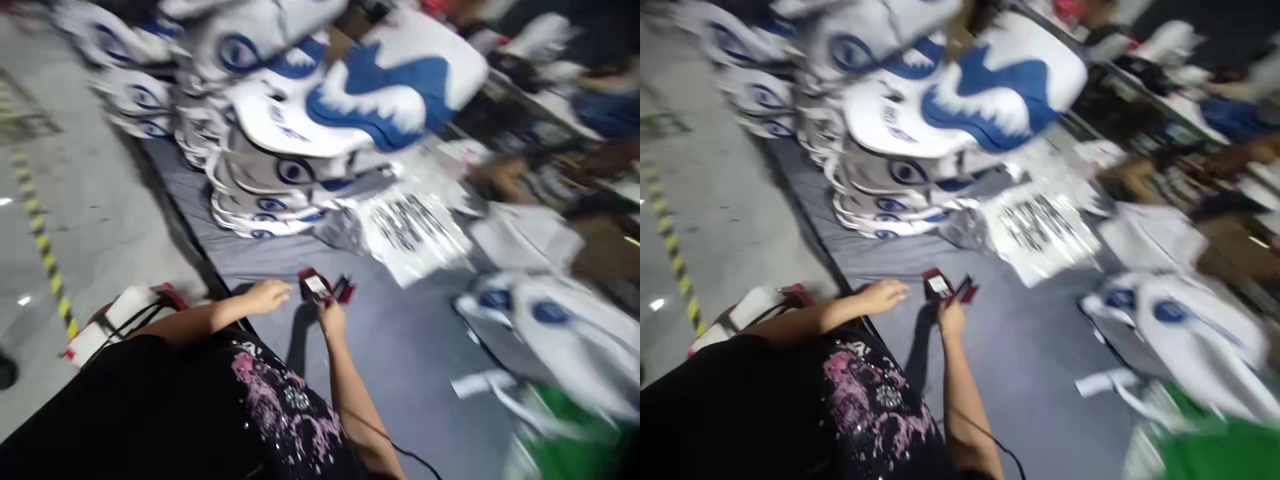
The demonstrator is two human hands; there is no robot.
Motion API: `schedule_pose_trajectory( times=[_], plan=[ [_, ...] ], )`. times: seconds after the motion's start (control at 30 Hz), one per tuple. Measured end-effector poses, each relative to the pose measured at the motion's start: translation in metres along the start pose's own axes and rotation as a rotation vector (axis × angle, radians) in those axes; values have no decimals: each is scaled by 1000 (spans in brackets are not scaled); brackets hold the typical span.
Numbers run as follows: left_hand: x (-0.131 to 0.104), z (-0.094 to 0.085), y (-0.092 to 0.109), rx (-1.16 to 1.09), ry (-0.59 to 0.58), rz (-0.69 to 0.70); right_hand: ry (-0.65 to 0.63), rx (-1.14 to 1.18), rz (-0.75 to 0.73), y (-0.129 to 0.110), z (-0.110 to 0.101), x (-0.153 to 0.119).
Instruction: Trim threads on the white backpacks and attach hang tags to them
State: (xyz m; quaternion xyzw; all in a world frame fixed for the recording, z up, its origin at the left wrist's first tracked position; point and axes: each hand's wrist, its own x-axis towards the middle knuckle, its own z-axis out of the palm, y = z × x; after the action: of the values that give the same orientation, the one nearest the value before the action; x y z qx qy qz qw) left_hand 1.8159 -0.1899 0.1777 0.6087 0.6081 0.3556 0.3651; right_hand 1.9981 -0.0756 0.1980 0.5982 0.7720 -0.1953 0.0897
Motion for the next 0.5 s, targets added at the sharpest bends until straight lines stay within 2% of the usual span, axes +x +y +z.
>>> schedule_pose_trajectory(
  times=[0.07,0.17,0.27,0.37,0.5],
  plan=[
    [21,25,6,-34,-66,34,16,-34,194,42,0,-16],
    [36,44,19,-26,-46,71,31,-52,255,60,4,-27],
    [44,56,37,32,-64,219,18,-55,196,54,1,-43],
    [57,71,54,135,-224,360,-3,-72,63,48,-8,-64],
    [78,84,64,181,-448,308,50,-53,-91,52,-19,-81]
  ],
)
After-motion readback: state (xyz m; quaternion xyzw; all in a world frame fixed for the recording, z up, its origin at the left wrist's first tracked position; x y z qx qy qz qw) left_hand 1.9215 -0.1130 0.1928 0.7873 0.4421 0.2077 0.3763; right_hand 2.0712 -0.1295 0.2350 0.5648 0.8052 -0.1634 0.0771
